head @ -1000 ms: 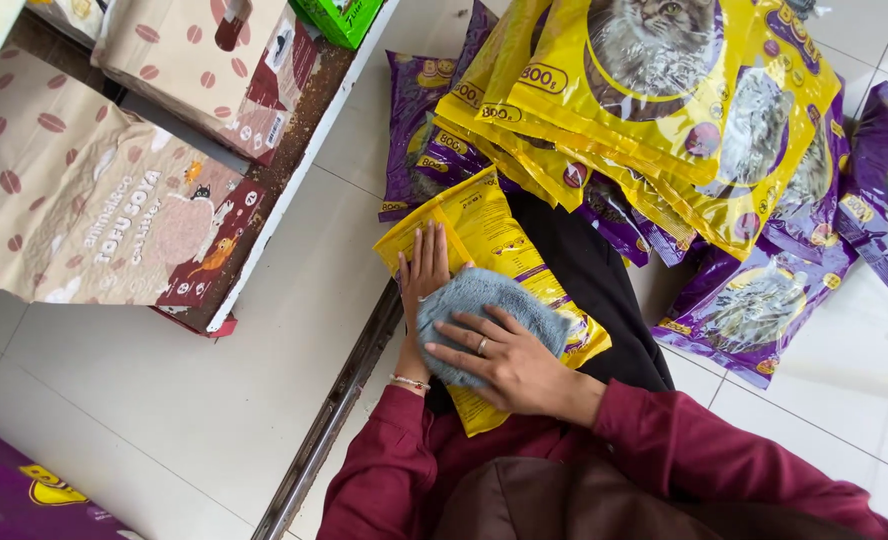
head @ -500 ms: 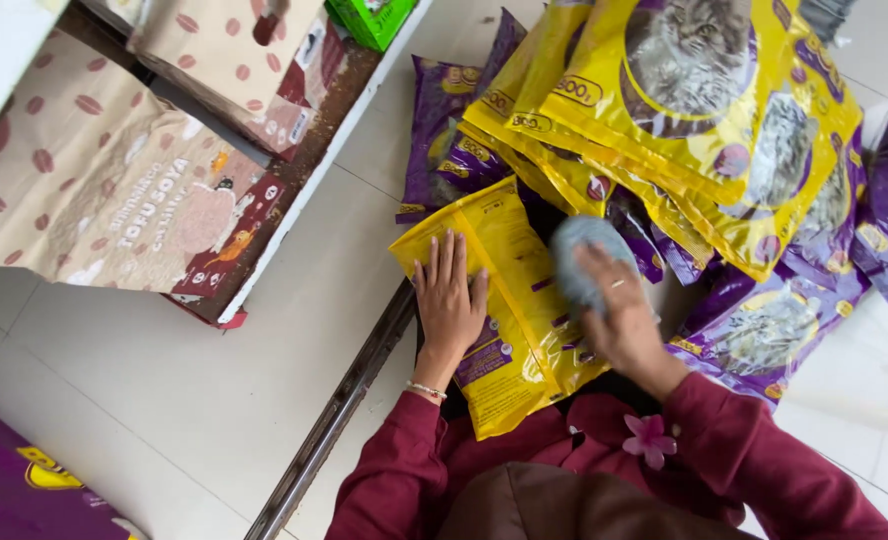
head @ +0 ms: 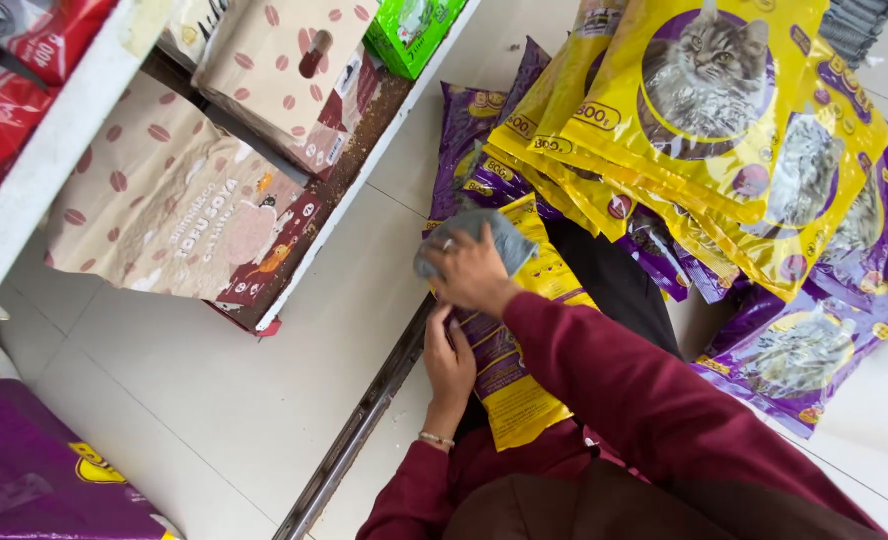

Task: Cleaning and wiping down bags of cat food using a grey cloth.

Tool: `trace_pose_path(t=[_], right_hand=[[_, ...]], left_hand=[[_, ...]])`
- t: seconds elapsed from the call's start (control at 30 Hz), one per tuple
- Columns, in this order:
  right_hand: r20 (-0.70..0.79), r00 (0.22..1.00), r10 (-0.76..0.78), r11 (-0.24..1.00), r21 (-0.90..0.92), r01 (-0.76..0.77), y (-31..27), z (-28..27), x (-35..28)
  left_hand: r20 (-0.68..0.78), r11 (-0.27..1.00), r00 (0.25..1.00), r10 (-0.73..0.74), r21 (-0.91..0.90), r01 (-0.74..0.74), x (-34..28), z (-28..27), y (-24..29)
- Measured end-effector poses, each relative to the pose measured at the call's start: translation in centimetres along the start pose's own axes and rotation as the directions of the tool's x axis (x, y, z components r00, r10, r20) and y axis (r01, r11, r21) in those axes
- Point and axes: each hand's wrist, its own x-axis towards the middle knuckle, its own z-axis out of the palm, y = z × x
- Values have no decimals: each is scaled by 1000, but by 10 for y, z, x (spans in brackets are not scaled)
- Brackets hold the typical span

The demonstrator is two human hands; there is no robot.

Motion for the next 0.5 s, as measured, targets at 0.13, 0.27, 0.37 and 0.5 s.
trace_pose_path(t=[0.13, 0.27, 0.37, 0.5], right_hand=[[-130, 967, -220, 964, 119, 236, -10, -7, -60], [-111, 971, -212, 840, 488, 239, 23, -49, -115], [-104, 993, 64, 767, 642, 18, 60, -75, -142], [210, 734, 646, 598, 458, -658, 142, -54, -158]], left_hand=[[53, 992, 992, 116, 51, -119, -5, -40, 7], [240, 839, 838, 490, 132, -528, -10, -46, -19], [359, 833, 795, 488, 80, -548, 3, -49, -28], [450, 738, 680, 579, 66, -672, 28, -24, -29]])
